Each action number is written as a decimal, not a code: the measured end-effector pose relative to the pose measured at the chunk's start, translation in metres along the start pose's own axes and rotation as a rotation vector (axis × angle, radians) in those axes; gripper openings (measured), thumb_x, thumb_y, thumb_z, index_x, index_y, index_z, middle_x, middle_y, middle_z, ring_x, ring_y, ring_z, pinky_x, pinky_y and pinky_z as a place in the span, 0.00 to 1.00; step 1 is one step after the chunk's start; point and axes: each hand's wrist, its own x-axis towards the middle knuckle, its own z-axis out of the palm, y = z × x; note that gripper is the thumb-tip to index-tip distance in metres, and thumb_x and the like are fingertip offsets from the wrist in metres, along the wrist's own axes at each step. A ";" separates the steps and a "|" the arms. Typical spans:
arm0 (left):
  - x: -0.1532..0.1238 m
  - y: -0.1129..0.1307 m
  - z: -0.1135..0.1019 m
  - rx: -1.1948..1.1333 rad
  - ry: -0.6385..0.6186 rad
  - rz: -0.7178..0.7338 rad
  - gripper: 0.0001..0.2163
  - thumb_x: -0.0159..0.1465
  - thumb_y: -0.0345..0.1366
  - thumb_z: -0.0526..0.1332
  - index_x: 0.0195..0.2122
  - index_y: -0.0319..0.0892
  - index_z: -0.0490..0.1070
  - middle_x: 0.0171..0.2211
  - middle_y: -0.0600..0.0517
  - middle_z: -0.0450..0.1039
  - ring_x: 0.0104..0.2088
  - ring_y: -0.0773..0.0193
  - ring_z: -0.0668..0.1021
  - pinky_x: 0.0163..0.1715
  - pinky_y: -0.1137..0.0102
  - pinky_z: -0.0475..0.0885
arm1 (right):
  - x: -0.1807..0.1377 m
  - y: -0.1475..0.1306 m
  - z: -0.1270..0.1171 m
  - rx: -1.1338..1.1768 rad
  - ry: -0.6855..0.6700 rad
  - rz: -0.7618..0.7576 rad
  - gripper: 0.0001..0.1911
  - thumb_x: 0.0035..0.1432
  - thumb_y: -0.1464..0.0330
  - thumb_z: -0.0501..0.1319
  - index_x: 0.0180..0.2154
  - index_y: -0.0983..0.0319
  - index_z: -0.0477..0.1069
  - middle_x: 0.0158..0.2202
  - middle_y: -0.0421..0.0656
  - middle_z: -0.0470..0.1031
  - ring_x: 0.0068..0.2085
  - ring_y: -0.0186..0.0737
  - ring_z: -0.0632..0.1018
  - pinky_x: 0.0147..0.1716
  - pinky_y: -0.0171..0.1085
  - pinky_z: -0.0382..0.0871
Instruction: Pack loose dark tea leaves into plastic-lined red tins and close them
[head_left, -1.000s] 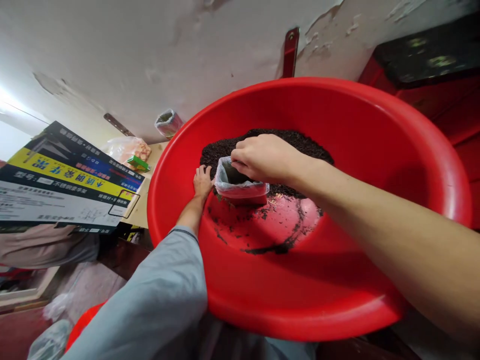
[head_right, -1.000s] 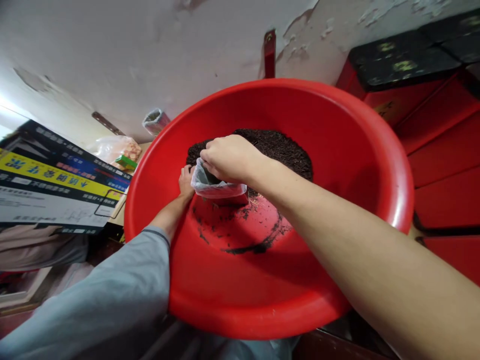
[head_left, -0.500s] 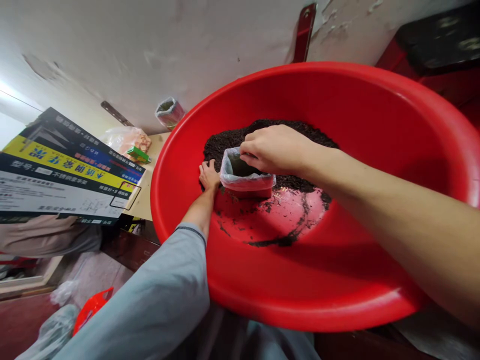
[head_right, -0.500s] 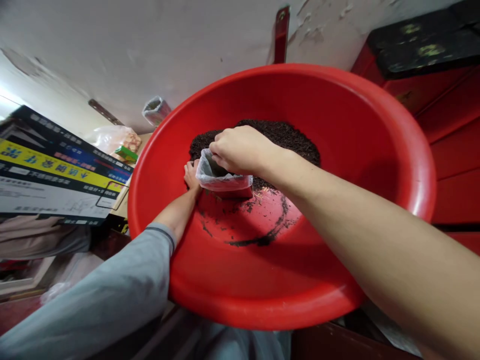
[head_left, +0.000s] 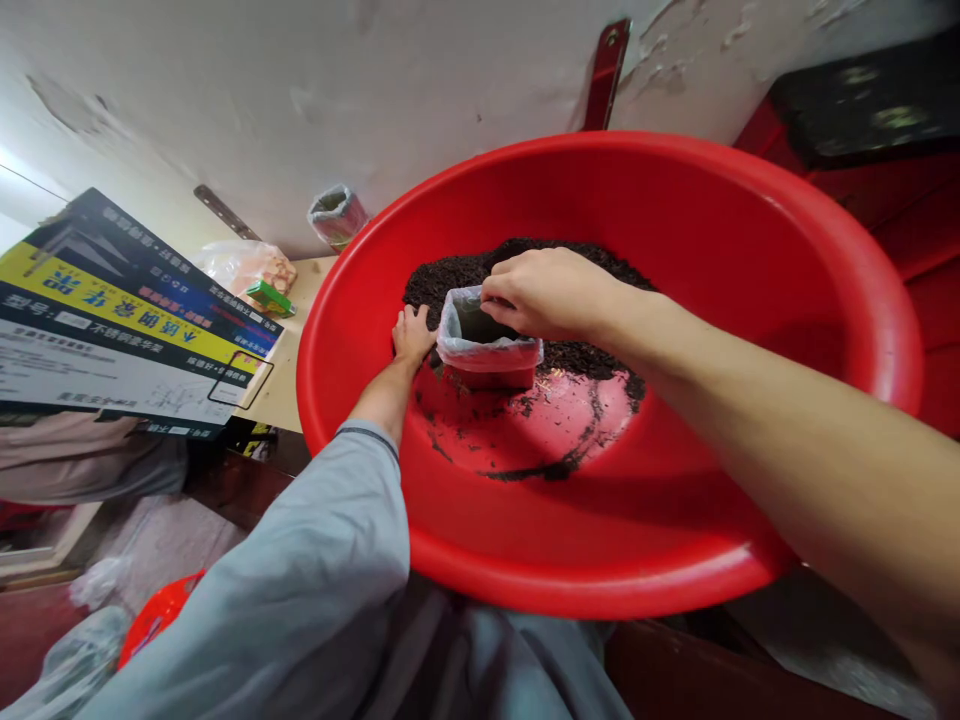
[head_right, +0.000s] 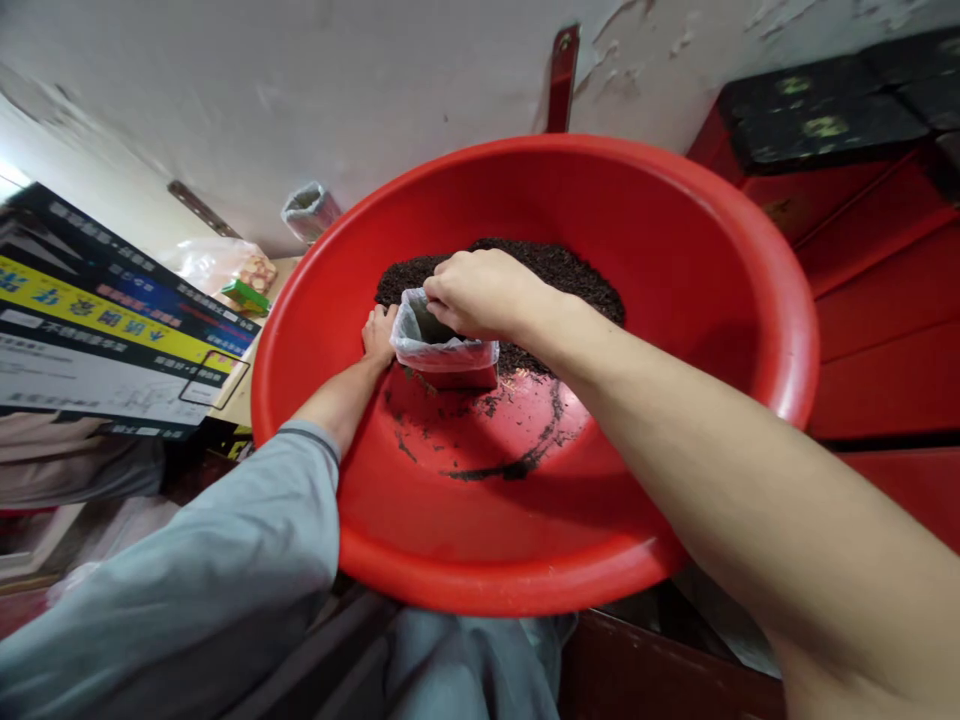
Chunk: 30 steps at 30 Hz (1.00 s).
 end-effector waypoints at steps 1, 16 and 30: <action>0.004 -0.003 -0.004 0.014 -0.026 0.039 0.20 0.75 0.43 0.55 0.64 0.47 0.73 0.61 0.39 0.72 0.60 0.45 0.76 0.53 0.60 0.75 | -0.001 0.000 -0.001 0.006 -0.003 0.007 0.21 0.72 0.64 0.53 0.50 0.61 0.83 0.48 0.51 0.84 0.45 0.47 0.80 0.39 0.40 0.67; 0.081 -0.044 -0.090 0.010 -0.274 0.334 0.19 0.56 0.42 0.68 0.47 0.41 0.83 0.39 0.51 0.83 0.43 0.58 0.81 0.46 0.72 0.73 | -0.003 0.011 -0.002 0.023 0.102 0.030 0.19 0.70 0.65 0.54 0.49 0.60 0.83 0.47 0.48 0.85 0.44 0.45 0.79 0.37 0.39 0.65; 0.037 0.031 -0.182 -0.147 -0.300 0.689 0.20 0.60 0.44 0.65 0.50 0.40 0.82 0.40 0.55 0.78 0.45 0.59 0.80 0.47 0.67 0.70 | -0.011 0.017 -0.014 0.036 0.303 0.292 0.23 0.74 0.61 0.50 0.50 0.63 0.82 0.49 0.57 0.84 0.48 0.57 0.79 0.43 0.47 0.68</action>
